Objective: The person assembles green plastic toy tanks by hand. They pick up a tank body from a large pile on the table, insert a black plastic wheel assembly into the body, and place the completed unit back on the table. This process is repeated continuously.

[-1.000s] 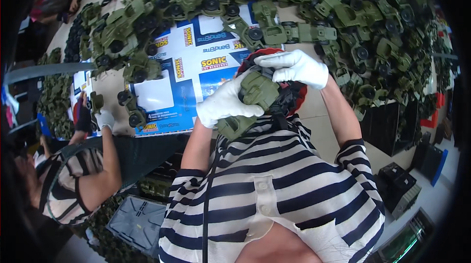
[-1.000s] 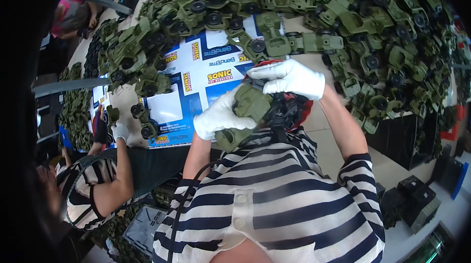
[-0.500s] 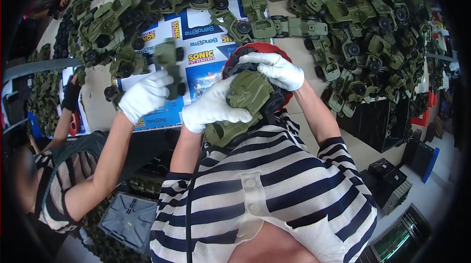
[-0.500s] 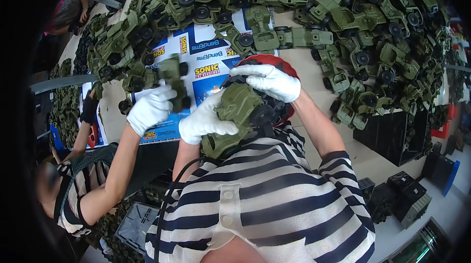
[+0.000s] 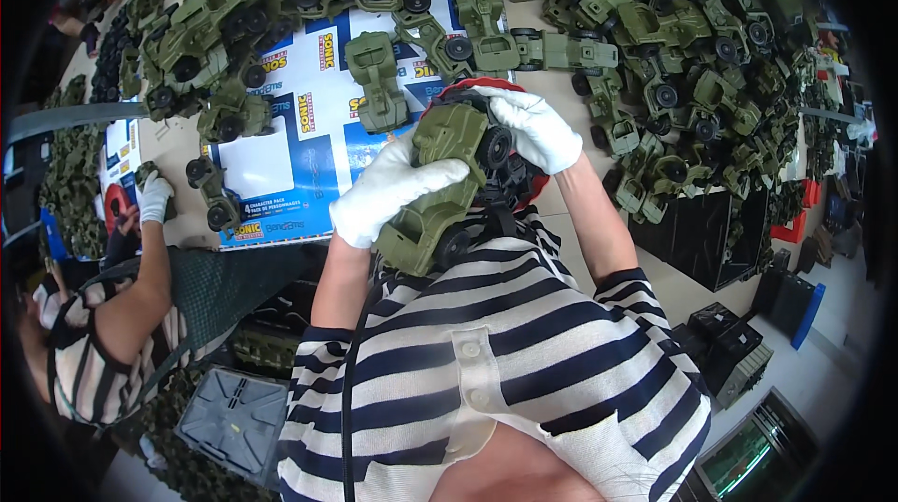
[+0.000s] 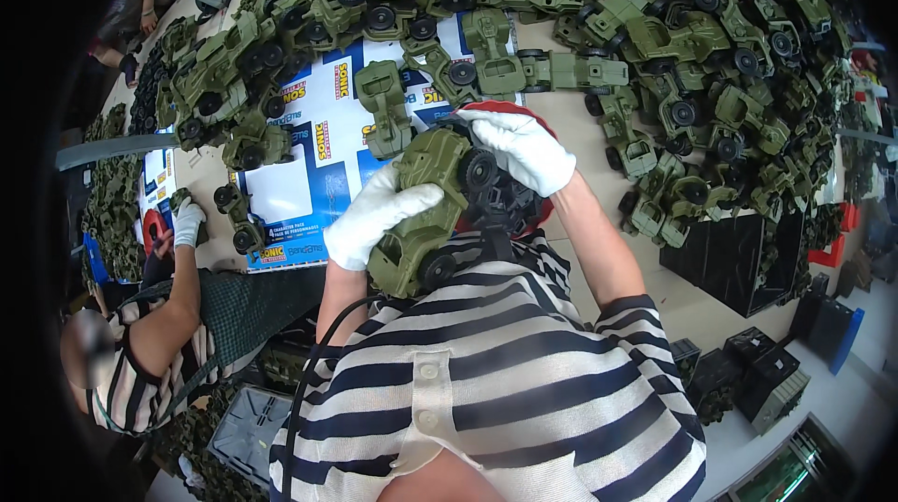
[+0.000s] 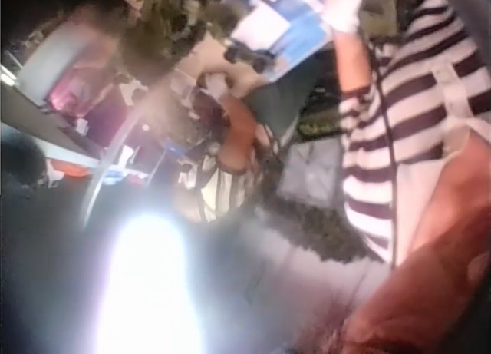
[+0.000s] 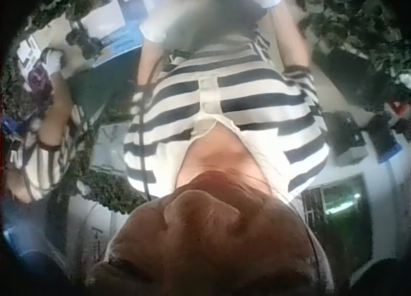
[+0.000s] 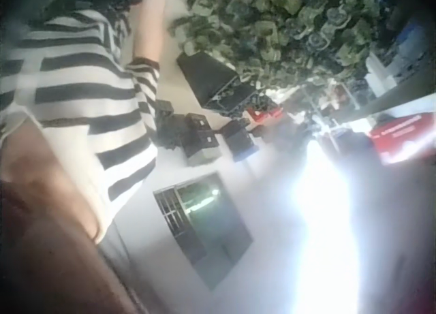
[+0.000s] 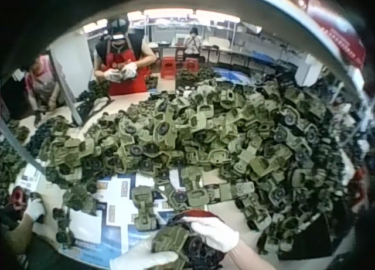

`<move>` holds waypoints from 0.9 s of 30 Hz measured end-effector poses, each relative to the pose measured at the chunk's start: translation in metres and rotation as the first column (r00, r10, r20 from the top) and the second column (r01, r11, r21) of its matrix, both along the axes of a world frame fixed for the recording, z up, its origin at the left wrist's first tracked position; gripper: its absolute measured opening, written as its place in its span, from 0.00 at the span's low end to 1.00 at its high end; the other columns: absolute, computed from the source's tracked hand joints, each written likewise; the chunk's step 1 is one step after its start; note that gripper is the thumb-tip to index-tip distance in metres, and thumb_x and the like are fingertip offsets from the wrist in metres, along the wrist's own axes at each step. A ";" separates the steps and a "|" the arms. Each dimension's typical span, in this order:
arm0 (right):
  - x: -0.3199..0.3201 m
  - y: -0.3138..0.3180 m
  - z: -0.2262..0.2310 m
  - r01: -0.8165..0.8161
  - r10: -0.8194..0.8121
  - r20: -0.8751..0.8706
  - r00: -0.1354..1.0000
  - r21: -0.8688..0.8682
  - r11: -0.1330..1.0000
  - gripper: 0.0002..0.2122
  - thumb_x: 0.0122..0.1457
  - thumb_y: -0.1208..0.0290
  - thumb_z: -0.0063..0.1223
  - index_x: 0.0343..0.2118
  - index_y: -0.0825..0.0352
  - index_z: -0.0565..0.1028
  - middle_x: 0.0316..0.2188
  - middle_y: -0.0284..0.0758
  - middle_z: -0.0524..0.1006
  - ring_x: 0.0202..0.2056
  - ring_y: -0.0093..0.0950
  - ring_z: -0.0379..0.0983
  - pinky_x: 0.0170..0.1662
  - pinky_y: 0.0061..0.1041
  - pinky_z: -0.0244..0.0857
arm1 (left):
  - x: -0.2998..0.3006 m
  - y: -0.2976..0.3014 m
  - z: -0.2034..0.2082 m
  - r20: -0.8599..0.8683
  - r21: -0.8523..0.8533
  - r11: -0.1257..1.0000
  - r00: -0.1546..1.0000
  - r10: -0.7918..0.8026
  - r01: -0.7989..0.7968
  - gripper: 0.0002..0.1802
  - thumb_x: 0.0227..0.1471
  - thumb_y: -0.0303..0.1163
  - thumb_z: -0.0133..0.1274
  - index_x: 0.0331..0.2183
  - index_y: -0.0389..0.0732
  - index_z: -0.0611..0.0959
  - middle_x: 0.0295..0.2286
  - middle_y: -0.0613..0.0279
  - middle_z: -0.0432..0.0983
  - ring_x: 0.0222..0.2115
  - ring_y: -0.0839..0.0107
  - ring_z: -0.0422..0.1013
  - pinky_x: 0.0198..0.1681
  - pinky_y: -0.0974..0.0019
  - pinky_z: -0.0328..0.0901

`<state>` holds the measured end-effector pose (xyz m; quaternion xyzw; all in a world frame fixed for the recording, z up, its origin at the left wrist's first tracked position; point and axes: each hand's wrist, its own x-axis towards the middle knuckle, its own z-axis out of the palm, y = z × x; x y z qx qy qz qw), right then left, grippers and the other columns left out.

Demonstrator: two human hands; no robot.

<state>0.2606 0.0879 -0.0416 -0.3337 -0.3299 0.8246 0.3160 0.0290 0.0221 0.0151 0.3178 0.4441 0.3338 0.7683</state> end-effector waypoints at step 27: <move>-0.041 -0.012 0.019 0.164 -0.280 0.166 0.946 0.499 0.851 0.20 0.70 0.58 0.35 0.44 0.70 0.75 0.44 0.35 0.76 0.49 0.24 0.69 0.56 0.26 0.59 | 0.028 -0.003 -0.059 -0.070 0.513 0.827 0.950 0.305 -0.228 0.59 0.47 0.51 0.65 0.66 0.37 0.47 0.49 0.54 0.72 0.51 0.66 0.67 0.57 0.66 0.59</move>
